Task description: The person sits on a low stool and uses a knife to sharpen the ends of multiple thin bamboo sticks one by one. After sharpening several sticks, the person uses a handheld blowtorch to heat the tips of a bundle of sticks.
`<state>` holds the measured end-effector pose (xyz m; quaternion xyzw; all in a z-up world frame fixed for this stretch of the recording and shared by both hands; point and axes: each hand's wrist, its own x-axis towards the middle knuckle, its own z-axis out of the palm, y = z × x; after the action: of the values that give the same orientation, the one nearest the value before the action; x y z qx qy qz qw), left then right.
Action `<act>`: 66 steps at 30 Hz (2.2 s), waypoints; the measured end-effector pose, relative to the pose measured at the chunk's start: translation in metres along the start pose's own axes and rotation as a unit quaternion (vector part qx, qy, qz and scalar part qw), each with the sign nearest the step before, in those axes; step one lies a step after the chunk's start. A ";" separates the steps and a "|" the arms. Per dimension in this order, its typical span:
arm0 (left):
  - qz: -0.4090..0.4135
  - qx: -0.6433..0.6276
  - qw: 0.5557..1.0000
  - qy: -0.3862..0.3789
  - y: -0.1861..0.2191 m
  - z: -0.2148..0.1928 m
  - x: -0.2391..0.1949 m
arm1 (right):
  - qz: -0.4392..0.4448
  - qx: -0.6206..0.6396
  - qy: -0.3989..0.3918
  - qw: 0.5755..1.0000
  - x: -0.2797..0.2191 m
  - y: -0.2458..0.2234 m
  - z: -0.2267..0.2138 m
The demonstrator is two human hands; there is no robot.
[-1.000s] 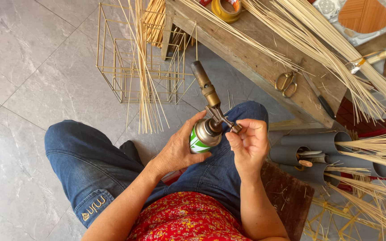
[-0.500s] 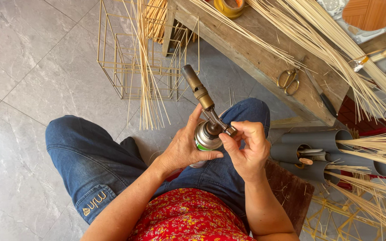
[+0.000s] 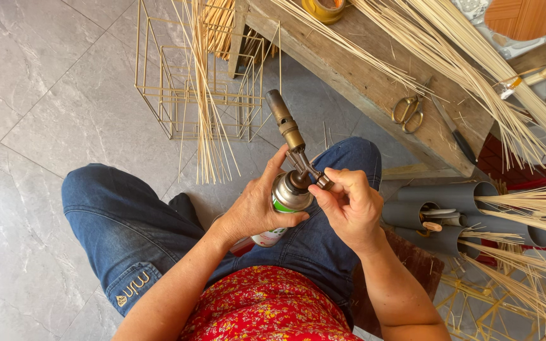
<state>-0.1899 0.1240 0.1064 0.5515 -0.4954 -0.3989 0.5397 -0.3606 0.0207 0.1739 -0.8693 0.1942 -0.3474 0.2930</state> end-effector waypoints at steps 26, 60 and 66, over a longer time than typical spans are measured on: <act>0.023 -0.014 1.000 0.002 -0.014 -0.009 0.009 | 0.029 0.034 0.043 0.998 -0.003 0.008 0.020; -0.008 -0.021 1.000 -0.014 -0.019 -0.022 0.023 | 0.019 0.009 0.010 1.000 0.018 0.015 0.022; -0.015 -0.012 1.000 -0.016 -0.021 -0.031 0.025 | 0.070 0.109 0.014 0.992 0.055 0.037 0.000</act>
<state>-0.1524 0.1040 0.0906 0.5462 -0.4905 -0.4216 0.5323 -0.3280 -0.0369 0.1763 -0.8115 0.2200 -0.3575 0.4065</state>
